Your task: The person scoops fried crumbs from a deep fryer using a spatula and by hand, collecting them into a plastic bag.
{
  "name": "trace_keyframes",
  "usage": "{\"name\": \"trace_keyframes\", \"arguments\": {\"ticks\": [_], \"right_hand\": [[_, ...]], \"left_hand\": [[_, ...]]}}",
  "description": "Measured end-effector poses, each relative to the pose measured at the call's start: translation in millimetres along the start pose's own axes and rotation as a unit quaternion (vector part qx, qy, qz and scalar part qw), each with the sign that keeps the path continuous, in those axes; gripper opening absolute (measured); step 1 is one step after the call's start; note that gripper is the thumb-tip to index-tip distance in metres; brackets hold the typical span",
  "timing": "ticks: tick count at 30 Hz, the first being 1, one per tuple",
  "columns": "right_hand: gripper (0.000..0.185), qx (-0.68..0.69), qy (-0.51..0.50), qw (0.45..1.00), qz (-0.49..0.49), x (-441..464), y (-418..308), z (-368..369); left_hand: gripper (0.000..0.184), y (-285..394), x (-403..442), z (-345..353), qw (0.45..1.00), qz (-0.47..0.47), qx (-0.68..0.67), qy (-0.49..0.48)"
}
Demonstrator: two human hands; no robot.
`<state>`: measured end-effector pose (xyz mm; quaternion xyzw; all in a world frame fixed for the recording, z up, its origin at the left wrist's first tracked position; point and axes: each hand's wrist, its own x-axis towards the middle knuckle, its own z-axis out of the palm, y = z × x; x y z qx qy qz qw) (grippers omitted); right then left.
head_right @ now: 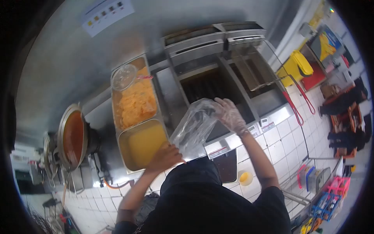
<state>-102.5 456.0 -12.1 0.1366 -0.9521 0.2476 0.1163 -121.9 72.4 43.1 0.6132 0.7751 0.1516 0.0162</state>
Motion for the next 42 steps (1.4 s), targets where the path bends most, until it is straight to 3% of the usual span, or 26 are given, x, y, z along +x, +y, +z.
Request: {"name": "trace_keyframes", "arguments": {"ticks": [1, 2, 3, 5, 6, 7, 9, 10, 11, 12, 16, 18, 20, 23, 27, 29, 30, 31, 32, 33, 34, 35, 36, 38, 40, 42], "right_hand": [[0.026, -0.202, -0.002, 0.978, -0.046, 8, -12, -3], [0.034, -0.079, -0.031, 0.996, 0.014, 15, -15, -1], [0.043, 0.044, -0.052, 0.995, 0.076, 22, -15, 4], [0.045, 0.082, 0.012, 0.994, 0.068, 15, -13, 30], [0.044, 0.020, 0.090, 0.990, -0.107, 4, 20, 66], [0.043, 0.065, 0.077, 0.995, 0.022, 1, 10, 75], [0.043, 0.064, 0.093, 0.994, 0.000, 3, 7, 83], [0.043, 0.046, 0.129, 0.991, -0.009, 2, -11, 66], [0.044, 0.101, 0.099, 0.990, 0.025, 2, -22, 49], [0.045, 0.170, 0.064, 0.982, 0.049, 2, -32, 46], [0.047, 0.154, 0.083, 0.983, 0.060, -1, -17, 85], [0.047, 0.176, 0.095, 0.977, 0.074, -11, -18, 86], [0.046, 0.197, 0.104, 0.973, 0.066, -19, -19, 88], [0.046, 0.202, 0.125, 0.971, 0.019, -21, -15, 102], [0.052, 0.246, 0.170, 0.954, 0.005, -23, -22, 85], [0.059, 0.575, 0.168, 0.799, 0.038, -25, -21, 83], [0.062, 0.807, 0.135, 0.571, 0.066, -24, -20, 91], [0.068, 0.776, 0.110, 0.604, 0.146, -19, -26, 77], [0.059, 0.805, 0.101, 0.579, 0.085, -18, -16, 77], [0.053, 0.783, 0.142, 0.605, 0.012, -17, -3, 86], [0.048, 0.763, 0.180, 0.618, -0.061, -17, 3, 100], [0.034, 0.750, 0.178, 0.633, 0.074, -17, -5, 83], [0.029, 0.710, 0.177, 0.666, 0.142, -13, -2, 81], [0.028, 0.467, 0.166, 0.861, 0.112, -17, 28, 94], [0.030, 0.456, 0.135, 0.874, 0.103, -23, 49, 113], [0.029, 0.334, 0.101, 0.935, 0.070, -22, 35, 118]], "left_hand": [[0.031, 12, 8, 14, 0.999, 0.000, -0.017, -0.041], [0.040, 20, 13, 24, 0.996, -0.003, -0.074, -0.051], [0.036, 27, 18, 26, 0.993, -0.037, -0.110, -0.029], [0.031, 29, 35, 28, 0.979, -0.084, -0.186, 0.012], [0.028, 22, 38, 36, 0.966, -0.163, -0.189, 0.065], [0.026, 11, 44, 44, 0.946, -0.232, -0.195, 0.117], [0.039, -6, 64, 62, 0.900, -0.332, -0.186, 0.214], [0.050, -11, 71, 73, 0.924, -0.304, -0.096, 0.212], [0.061, -16, 74, 82, 0.934, -0.283, -0.002, 0.217], [0.063, -26, 70, 102, 0.934, -0.284, -0.077, 0.203], [0.074, -71, 71, 140, 0.877, -0.369, -0.298, 0.079], [0.077, -67, 76, 143, 0.885, -0.369, -0.271, 0.078], [0.079, -52, 77, 148, 0.929, -0.297, -0.139, 0.174], [0.075, -46, 80, 159, 0.948, -0.267, -0.048, 0.165], [0.076, -32, 91, 134, 0.922, -0.330, 0.005, 0.203], [0.075, -42, 88, 124, 0.904, -0.363, 0.017, 0.225], [0.068, -48, 90, 123, 0.911, -0.341, -0.009, 0.233], [0.062, -56, 85, 128, 0.913, -0.327, -0.030, 0.242], [0.057, -65, 80, 132, 0.901, -0.355, -0.125, 0.217], [0.052, -75, 85, 137, 0.878, -0.370, -0.225, 0.203], [0.045, -83, 85, 145, 0.893, -0.335, -0.178, 0.243], [0.039, -88, 77, 148, 0.903, -0.304, -0.125, 0.275], [0.031, -89, 72, 140, 0.915, -0.286, -0.093, 0.271], [0.022, -85, 66, 126, 0.919, -0.283, -0.063, 0.267], [0.026, -70, 62, 115, 0.908, -0.340, -0.061, 0.239], [0.033, -54, 65, 95, 0.892, -0.403, -0.048, 0.201]]}}
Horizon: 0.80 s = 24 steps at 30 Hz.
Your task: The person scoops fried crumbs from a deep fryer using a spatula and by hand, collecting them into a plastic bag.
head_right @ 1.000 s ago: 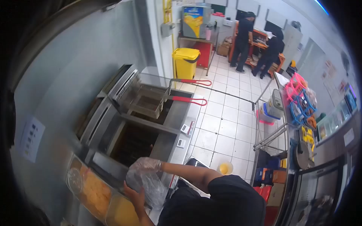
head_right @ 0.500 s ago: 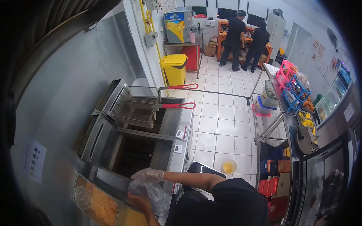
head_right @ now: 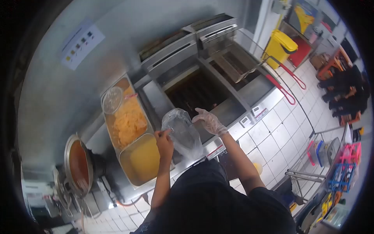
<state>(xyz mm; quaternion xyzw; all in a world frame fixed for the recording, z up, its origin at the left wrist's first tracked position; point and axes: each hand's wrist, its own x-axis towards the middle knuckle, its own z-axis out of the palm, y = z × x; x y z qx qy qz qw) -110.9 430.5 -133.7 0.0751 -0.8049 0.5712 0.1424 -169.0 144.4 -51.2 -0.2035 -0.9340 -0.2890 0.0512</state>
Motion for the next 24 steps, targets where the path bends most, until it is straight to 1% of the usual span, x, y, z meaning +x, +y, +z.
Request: {"name": "trace_keyframes", "arguments": {"ticks": [1, 3, 5, 6, 8, 11, 14, 17, 20, 21, 22, 23, 24], "right_hand": [[0.029, -0.118, -0.017, 0.993, 0.004, -2, -19, 0], [0.028, -0.274, -0.062, 0.959, -0.016, -9, -29, 10], [0.028, -0.351, -0.119, 0.926, -0.067, -15, -25, 30], [0.027, -0.332, -0.135, 0.933, 0.016, -15, -31, 38], [0.025, -0.292, -0.161, 0.924, 0.185, -9, -48, 52], [0.021, -0.274, -0.098, 0.944, 0.154, -7, -29, 67], [0.018, -0.204, -0.029, 0.942, 0.266, 3, -18, 69], [0.021, -0.212, -0.054, 0.935, 0.278, 16, -18, 48], [0.019, -0.148, -0.032, 0.973, 0.173, 41, -1, 9], [0.018, -0.223, 0.005, 0.968, 0.111, 49, 21, -6], [0.019, -0.295, 0.041, 0.953, 0.048, 58, 45, -19], [0.015, -0.441, 0.003, 0.887, 0.136, 73, 50, -30], [0.011, -0.573, -0.037, 0.789, 0.217, 88, 49, -42]], "left_hand": [[0.036, 10, 1, -6, 1.000, -0.020, 0.013, 0.001], [0.039, 11, 5, -6, 0.999, -0.049, 0.022, -0.007], [0.041, 3, 11, -1, 0.998, -0.066, 0.016, -0.019], [0.041, -1, 13, 2, 0.997, -0.060, -0.029, -0.029], [0.043, -8, 20, 7, 0.991, -0.041, -0.118, -0.048], [0.047, 5, 26, -2, 0.984, -0.031, -0.166, -0.056], [0.051, 4, 27, 2, 0.989, -0.055, -0.134, -0.024], [0.054, -20, 25, 19, 0.994, -0.093, -0.050, -0.043], [0.058, -9, 32, 13, 0.986, -0.125, -0.071, -0.086], [0.059, -8, 34, 13, 0.981, -0.141, -0.096, -0.094], [0.060, -7, 33, 14, 0.974, -0.159, -0.120, -0.103], [0.061, -7, 33, 15, 0.967, -0.178, -0.145, -0.112], [0.061, -5, 33, 16, 0.967, -0.179, -0.146, -0.103]]}}
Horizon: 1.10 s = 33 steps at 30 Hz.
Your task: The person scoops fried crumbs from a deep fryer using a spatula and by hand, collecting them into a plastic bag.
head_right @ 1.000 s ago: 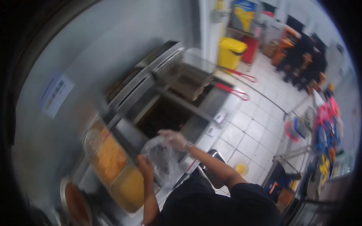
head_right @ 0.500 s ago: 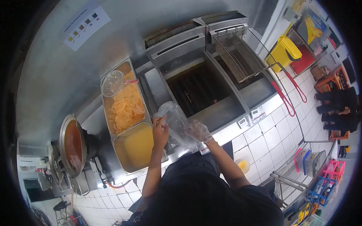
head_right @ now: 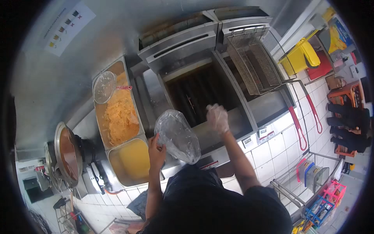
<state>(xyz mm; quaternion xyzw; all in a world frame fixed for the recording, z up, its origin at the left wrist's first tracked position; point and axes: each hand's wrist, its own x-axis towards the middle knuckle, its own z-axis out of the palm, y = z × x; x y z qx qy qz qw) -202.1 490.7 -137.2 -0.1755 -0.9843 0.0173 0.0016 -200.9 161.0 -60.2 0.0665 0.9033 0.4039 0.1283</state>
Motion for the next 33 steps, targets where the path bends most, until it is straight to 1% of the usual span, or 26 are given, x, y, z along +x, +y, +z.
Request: {"name": "trace_keyframes", "arguments": {"ticks": [2, 3, 5, 8, 11, 14, 17, 20, 23, 26, 29, 32, 33], "right_hand": [[0.009, -0.120, -0.122, 0.985, -0.009, 21, 12, -4], [0.010, -0.123, -0.191, 0.974, 0.000, 32, 19, 22], [0.013, -0.129, -0.321, 0.938, 0.018, 53, 28, 99], [0.019, -0.184, -0.386, 0.904, -0.024, 70, 19, 121], [0.022, -0.182, -0.463, 0.867, 0.020, 89, 10, 130], [0.024, -0.189, -0.469, 0.863, 0.008, 92, 1, 126], [0.024, -0.179, -0.426, 0.887, -0.017, 101, -2, 168], [0.025, -0.165, -0.461, 0.870, 0.060, 116, -23, 142], [0.023, -0.168, -0.385, 0.907, -0.007, 108, -19, 169], [0.021, -0.204, -0.312, 0.925, -0.070, 102, -17, 185], [0.022, -0.162, -0.344, 0.920, -0.099, 114, 24, 148], [0.027, -0.196, -0.370, 0.892, -0.166, 120, 44, 109], [0.029, -0.178, -0.364, 0.901, -0.157, 119, 55, 108]], "left_hand": [[0.061, 1, -5, 3, 1.000, -0.004, -0.006, 0.015], [0.061, 1, -6, 4, 1.000, -0.009, -0.017, 0.012], [0.060, 0, -5, 5, 0.999, -0.017, -0.041, 0.011], [0.060, 2, -4, 7, 0.999, -0.018, -0.045, 0.015], [0.060, 5, -2, 6, 0.998, -0.032, -0.058, 0.004], [0.061, 13, -1, 4, 0.998, -0.025, -0.062, 0.006], [0.061, 10, 1, 8, 0.996, -0.022, -0.083, -0.006], [0.062, 13, 0, 8, 0.995, -0.015, -0.099, -0.003], [0.062, 10, -2, 10, 0.995, -0.012, -0.100, -0.001], [0.062, 7, -2, 12, 0.994, -0.032, -0.101, -0.008], [0.063, 5, -4, 15, 0.995, 0.000, -0.095, 0.005], [0.063, 5, -8, 18, 0.994, -0.005, -0.110, 0.007], [0.063, 6, -9, 19, 0.994, -0.003, -0.112, 0.010]]}}
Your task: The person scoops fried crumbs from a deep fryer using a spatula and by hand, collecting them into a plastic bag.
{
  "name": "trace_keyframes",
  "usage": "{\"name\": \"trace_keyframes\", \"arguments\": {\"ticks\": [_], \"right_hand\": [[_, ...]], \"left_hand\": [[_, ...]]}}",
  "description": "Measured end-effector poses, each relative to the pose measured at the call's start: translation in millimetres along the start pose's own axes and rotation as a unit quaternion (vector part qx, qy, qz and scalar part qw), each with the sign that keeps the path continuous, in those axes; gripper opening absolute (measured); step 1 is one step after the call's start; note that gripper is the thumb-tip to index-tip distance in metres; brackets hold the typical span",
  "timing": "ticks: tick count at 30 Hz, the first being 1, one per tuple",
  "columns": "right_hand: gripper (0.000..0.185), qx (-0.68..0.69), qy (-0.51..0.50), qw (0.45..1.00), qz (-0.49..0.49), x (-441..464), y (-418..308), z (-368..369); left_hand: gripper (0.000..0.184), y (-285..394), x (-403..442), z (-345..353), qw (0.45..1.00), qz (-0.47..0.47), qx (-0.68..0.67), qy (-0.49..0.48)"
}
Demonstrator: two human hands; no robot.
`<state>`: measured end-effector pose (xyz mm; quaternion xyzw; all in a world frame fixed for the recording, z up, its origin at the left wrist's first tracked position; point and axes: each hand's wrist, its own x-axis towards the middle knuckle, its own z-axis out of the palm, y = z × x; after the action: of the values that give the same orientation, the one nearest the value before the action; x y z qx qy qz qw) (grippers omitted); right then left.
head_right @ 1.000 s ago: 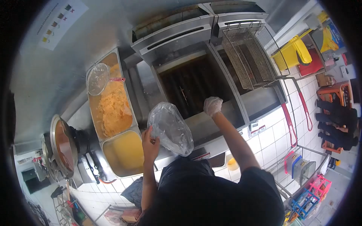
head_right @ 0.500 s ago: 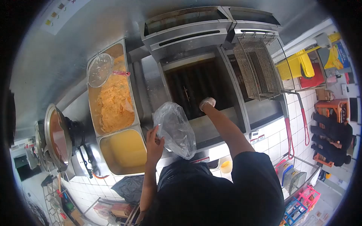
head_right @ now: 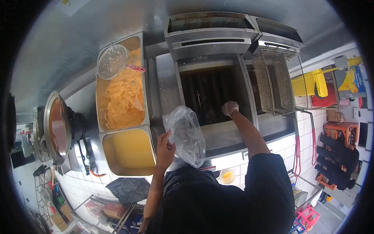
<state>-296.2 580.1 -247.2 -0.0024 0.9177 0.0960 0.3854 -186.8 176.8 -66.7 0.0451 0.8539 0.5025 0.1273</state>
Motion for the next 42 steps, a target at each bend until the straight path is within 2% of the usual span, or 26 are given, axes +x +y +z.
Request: {"name": "trace_keyframes", "arguments": {"ticks": [2, 5, 11, 14, 17, 20, 23, 26, 29, 32, 38, 42], "right_hand": [[0.036, 0.047, 0.023, 0.999, 0.009, -3, 13, 7], [0.041, 0.022, 0.006, 1.000, -0.015, -28, 17, -2], [0.040, 0.056, 0.030, 0.998, 0.020, -65, 24, -10], [0.035, -0.024, 0.031, 0.998, -0.045, -77, 48, -17], [0.036, -0.044, 0.017, 0.997, -0.052, -109, 56, -41], [0.039, -0.032, 0.026, 0.999, -0.019, -116, 51, -42], [0.050, -0.063, 0.076, 0.993, -0.070, -120, 52, -23], [0.053, 0.051, 0.081, 0.995, -0.012, -127, 42, -14], [0.055, 0.095, 0.068, 0.993, 0.019, -122, 41, 11], [0.055, 0.119, 0.180, 0.976, -0.040, -117, 51, 58], [0.057, 0.205, 0.176, 0.962, 0.043, -142, 44, 72], [0.058, 0.295, 0.162, 0.941, 0.046, -173, 42, 55]], "left_hand": [[0.062, 0, 0, 0, 1.000, 0.008, 0.003, 0.003], [0.062, 1, 1, -2, 1.000, 0.007, -0.010, -0.003], [0.060, 9, 4, -8, 1.000, 0.021, 0.000, -0.011], [0.058, 10, 3, -8, 0.999, 0.039, -0.006, -0.012], [0.059, 8, 4, -4, 0.999, 0.033, 0.000, 0.002], [0.060, 4, 5, -3, 0.999, 0.040, 0.010, -0.001], [0.060, 6, 5, -8, 0.998, 0.056, -0.005, -0.012], [0.062, 3, 6, -6, 0.998, 0.059, 0.005, -0.012], [0.065, -2, 6, -4, 0.998, 0.063, -0.003, -0.023], [0.068, 1, 6, -6, 0.997, 0.065, -0.023, -0.028], [0.070, 0, 6, -13, 0.997, 0.070, -0.001, -0.029], [0.070, -4, 8, -13, 0.997, 0.071, -0.014, -0.030]]}}
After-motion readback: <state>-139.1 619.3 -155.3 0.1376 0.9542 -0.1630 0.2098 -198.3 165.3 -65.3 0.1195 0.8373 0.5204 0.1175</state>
